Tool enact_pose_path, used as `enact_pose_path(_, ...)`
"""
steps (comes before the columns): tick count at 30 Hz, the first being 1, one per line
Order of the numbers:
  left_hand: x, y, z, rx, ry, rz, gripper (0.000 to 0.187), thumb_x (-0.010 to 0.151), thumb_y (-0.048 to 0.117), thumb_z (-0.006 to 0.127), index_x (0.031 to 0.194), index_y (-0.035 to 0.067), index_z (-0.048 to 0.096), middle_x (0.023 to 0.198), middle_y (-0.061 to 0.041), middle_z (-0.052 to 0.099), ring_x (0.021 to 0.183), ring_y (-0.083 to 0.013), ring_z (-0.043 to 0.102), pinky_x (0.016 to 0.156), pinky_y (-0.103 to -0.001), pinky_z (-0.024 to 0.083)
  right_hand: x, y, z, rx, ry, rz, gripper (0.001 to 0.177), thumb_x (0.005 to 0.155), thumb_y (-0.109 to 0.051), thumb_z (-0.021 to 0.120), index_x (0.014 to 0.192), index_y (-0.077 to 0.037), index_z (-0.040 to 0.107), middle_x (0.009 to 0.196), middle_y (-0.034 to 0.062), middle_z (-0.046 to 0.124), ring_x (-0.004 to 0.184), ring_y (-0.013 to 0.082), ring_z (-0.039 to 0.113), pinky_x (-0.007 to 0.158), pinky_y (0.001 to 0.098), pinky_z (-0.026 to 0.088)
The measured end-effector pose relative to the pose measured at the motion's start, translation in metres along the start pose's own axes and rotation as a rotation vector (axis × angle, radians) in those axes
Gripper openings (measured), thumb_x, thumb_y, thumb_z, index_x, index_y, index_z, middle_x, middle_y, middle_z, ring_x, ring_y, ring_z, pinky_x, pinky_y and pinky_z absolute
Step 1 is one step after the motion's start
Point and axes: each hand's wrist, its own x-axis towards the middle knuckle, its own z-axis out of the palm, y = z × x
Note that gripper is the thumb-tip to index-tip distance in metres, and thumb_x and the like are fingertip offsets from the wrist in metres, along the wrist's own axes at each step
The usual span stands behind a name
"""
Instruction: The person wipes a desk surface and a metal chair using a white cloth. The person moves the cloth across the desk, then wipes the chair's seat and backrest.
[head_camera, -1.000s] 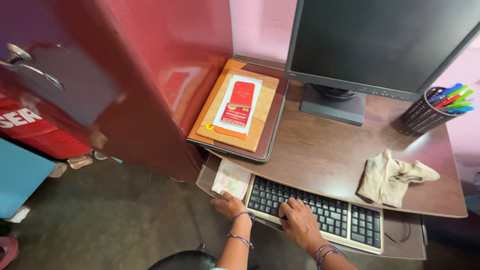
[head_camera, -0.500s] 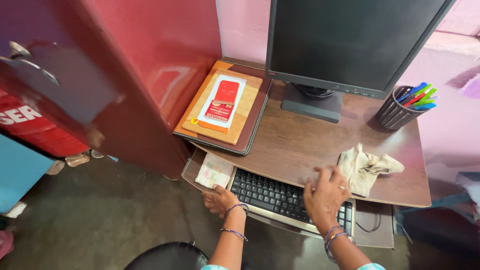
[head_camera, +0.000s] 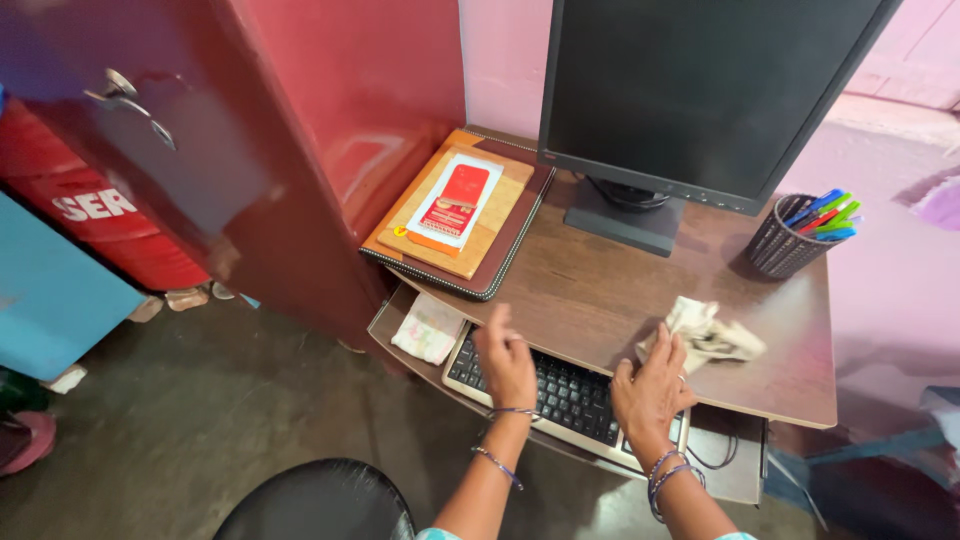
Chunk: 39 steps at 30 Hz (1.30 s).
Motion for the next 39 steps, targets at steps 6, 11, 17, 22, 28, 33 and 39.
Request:
enact_pose_path(6,-0.008,0.076,0.009,-0.458,-0.615,-0.734,0.057,0.098,0.054,0.043,0.146,0.025,0.049,0.138,-0.001,0.057,0.126,-0.0214,0.055,0.096,-0.042,0.049,-0.022,-0.052,-0.043,0.291,0.173,-0.312,0.054,0.093,-0.009,0.058,0.146,-0.006,0.046,0.148,0.021,0.044,0.138,0.0399,0.046,0.111,0.0515,0.03)
enact_pose_path(11,-0.004,0.109,-0.004,-1.084,-0.831,-0.785,0.063,0.099,0.065,0.044,0.138,0.017,0.053,0.127,-0.002,0.064,0.117,-0.0201,0.064,0.095,-0.038,0.055,-0.051,-0.09,-0.071,0.426,0.19,-0.531,0.046,0.088,0.003,0.052,0.134,-0.005,0.053,0.136,0.0235,0.051,0.132,0.0415,0.048,0.112,0.046,0.037)
enact_pose_path(17,0.003,0.083,-0.039,-1.047,-0.978,-0.765,0.047,0.1,0.054,0.061,0.112,0.01,0.07,0.103,-0.005,0.073,0.089,-0.0174,0.071,0.076,-0.032,0.058,-0.099,-0.121,-0.074,0.449,-0.057,-0.296,0.052,0.084,0.005,0.055,0.134,-0.009,0.052,0.106,0.0215,0.061,0.087,0.0375,0.06,0.082,0.0426,0.049)
enact_pose_path(22,-0.003,0.048,-0.069,-0.863,-0.826,-0.626,0.029,0.096,0.031,0.067,0.105,0.005,0.072,0.095,-0.005,0.074,0.082,-0.0158,0.072,0.072,-0.031,0.056,-0.134,-0.13,-0.071,0.475,-0.077,-0.398,0.058,0.079,0.008,0.057,0.134,-0.007,0.051,0.106,0.0186,0.065,0.077,0.0313,0.065,0.072,0.0406,0.052)
enact_pose_path(28,-0.017,0.029,-0.105,-0.961,-0.678,-0.653,0.028,0.094,0.024,0.066,0.108,0.001,0.072,0.097,-0.008,0.075,0.083,-0.0185,0.073,0.073,-0.033,0.059,-0.165,-0.133,-0.077,0.476,-0.123,-0.375,0.061,0.076,0.011,0.057,0.135,-0.008,0.05,0.114,0.0169,0.064,0.083,0.0306,0.065,0.07,0.0397,0.053)
enact_pose_path(33,-0.021,0.037,-0.145,-1.044,-0.61,-0.743,0.038,0.093,0.032,0.061,0.11,0.0,0.073,0.097,-0.011,0.077,0.081,-0.0229,0.075,0.071,-0.035,0.061,-0.184,-0.127,-0.085,0.539,-0.141,-0.389,0.059,0.082,0.013,0.052,0.137,-0.009,0.05,0.109,0.0111,0.065,0.088,0.0235,0.066,0.068,0.0349,0.056)
enact_pose_path(39,-0.041,0.055,-0.192,-1.009,-0.417,-0.7,0.035,0.095,0.031,0.063,0.11,0.001,0.071,0.097,-0.011,0.076,0.082,-0.0232,0.075,0.072,-0.037,0.061,-0.221,-0.118,-0.094,0.621,-0.194,-0.348,0.051,0.088,0.007,0.055,0.136,-0.01,0.05,0.11,0.0085,0.065,0.085,0.0186,0.067,0.069,0.033,0.056)
